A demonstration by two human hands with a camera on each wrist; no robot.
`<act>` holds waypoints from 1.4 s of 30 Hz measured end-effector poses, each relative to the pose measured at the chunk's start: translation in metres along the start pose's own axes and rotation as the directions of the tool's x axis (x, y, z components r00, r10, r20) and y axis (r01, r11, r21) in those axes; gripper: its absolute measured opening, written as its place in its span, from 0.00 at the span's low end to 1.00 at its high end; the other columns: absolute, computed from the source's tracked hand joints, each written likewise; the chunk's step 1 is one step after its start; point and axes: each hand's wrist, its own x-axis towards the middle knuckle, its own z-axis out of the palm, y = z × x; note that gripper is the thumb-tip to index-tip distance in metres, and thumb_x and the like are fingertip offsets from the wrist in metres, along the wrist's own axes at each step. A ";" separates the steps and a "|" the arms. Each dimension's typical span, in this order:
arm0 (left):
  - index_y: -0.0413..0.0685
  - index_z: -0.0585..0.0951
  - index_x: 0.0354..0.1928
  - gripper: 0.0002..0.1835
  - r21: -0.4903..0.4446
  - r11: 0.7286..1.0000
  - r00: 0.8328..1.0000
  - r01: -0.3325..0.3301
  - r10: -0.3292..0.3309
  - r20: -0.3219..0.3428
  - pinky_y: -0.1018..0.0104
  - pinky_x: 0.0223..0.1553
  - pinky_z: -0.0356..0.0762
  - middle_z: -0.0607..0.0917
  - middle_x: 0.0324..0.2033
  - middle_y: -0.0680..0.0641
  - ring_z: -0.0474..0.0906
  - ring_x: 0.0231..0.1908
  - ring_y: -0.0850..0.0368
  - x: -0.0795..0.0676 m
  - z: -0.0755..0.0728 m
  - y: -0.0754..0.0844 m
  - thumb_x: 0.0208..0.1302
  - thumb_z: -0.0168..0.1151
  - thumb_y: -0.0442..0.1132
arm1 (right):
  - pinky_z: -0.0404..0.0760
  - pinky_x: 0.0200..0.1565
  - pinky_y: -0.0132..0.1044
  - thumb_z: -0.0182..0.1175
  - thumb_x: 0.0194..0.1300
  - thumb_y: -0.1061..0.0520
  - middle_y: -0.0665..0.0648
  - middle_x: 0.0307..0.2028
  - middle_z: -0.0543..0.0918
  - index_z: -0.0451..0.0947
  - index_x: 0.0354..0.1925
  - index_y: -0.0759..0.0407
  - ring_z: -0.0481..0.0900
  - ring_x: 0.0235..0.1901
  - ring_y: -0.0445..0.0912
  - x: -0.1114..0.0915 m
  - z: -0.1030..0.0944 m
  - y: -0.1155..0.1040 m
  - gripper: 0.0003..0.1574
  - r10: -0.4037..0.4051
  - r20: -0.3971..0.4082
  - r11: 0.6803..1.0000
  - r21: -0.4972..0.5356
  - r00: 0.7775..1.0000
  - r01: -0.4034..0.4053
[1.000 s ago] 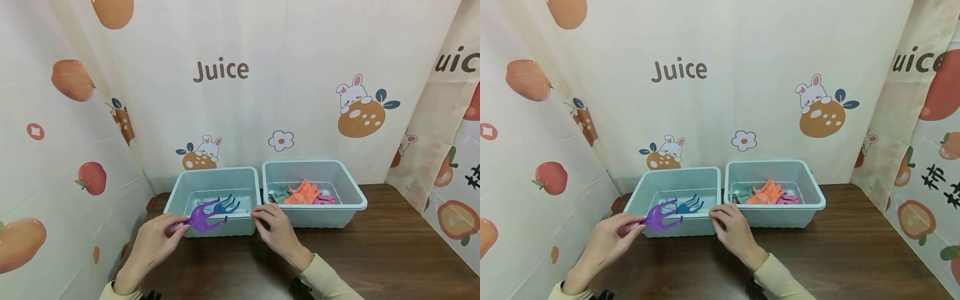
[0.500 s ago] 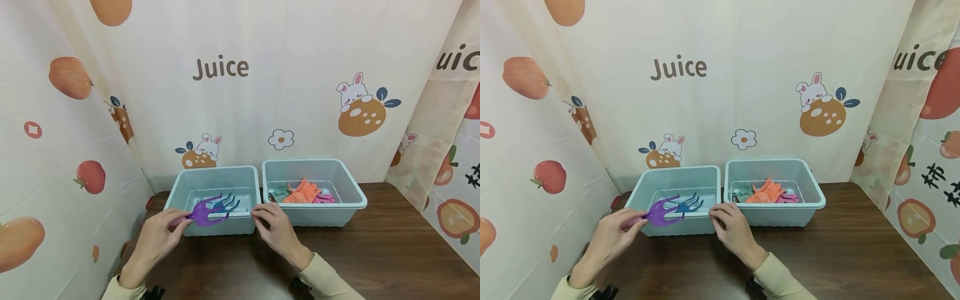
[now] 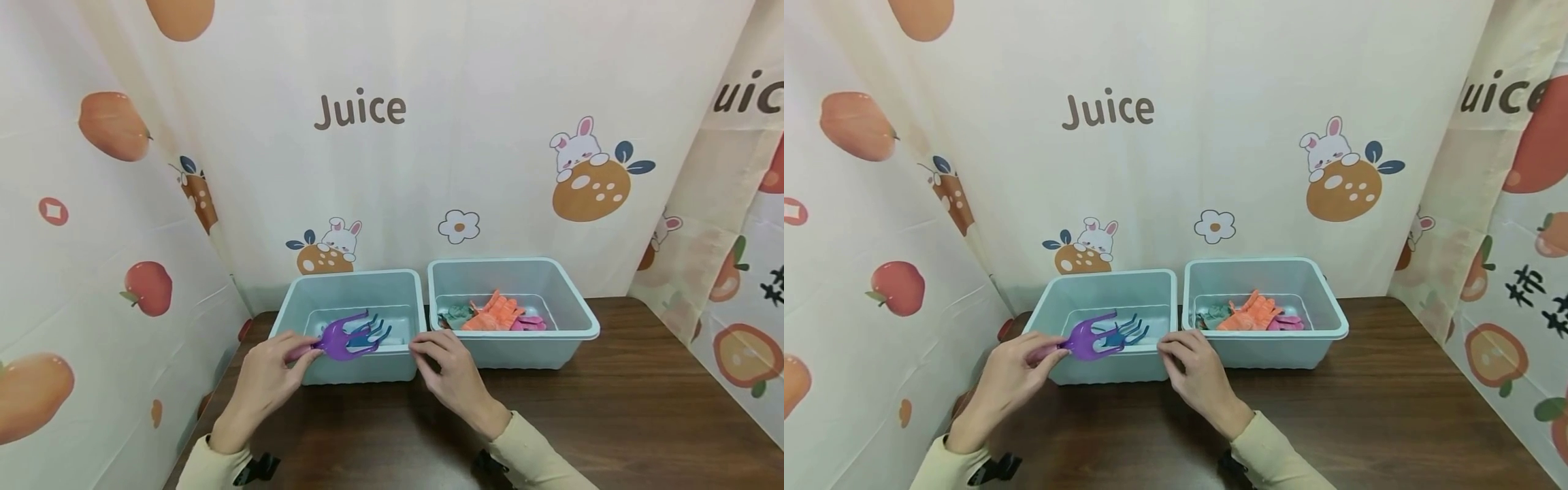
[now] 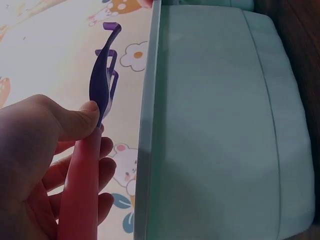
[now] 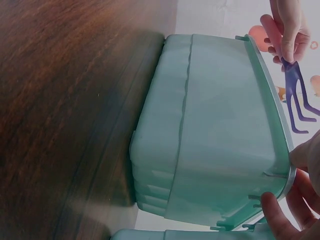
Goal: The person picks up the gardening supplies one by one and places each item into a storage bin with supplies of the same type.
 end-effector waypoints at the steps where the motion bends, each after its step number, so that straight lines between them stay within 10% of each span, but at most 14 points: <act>1: 0.49 0.94 0.41 0.10 0.000 1.000 1.000 0.002 -0.002 0.005 0.69 0.28 0.77 0.92 0.32 0.54 0.82 0.27 0.65 0.001 0.001 0.000 0.56 0.82 0.37 | 0.84 0.57 0.49 0.77 0.60 0.68 0.51 0.46 0.89 0.91 0.43 0.57 0.84 0.48 0.47 0.000 0.000 0.000 0.13 -0.001 -0.001 1.000 0.000 1.000 0.001; 42: 0.52 0.93 0.45 0.09 -0.037 0.995 0.988 0.097 -0.091 0.123 0.69 0.29 0.72 0.91 0.34 0.53 0.77 0.29 0.59 0.028 0.015 0.001 0.64 0.78 0.41 | 0.84 0.56 0.46 0.77 0.58 0.69 0.50 0.46 0.90 0.92 0.44 0.56 0.84 0.48 0.46 0.001 -0.002 0.002 0.16 -0.010 0.002 1.000 0.002 1.000 0.010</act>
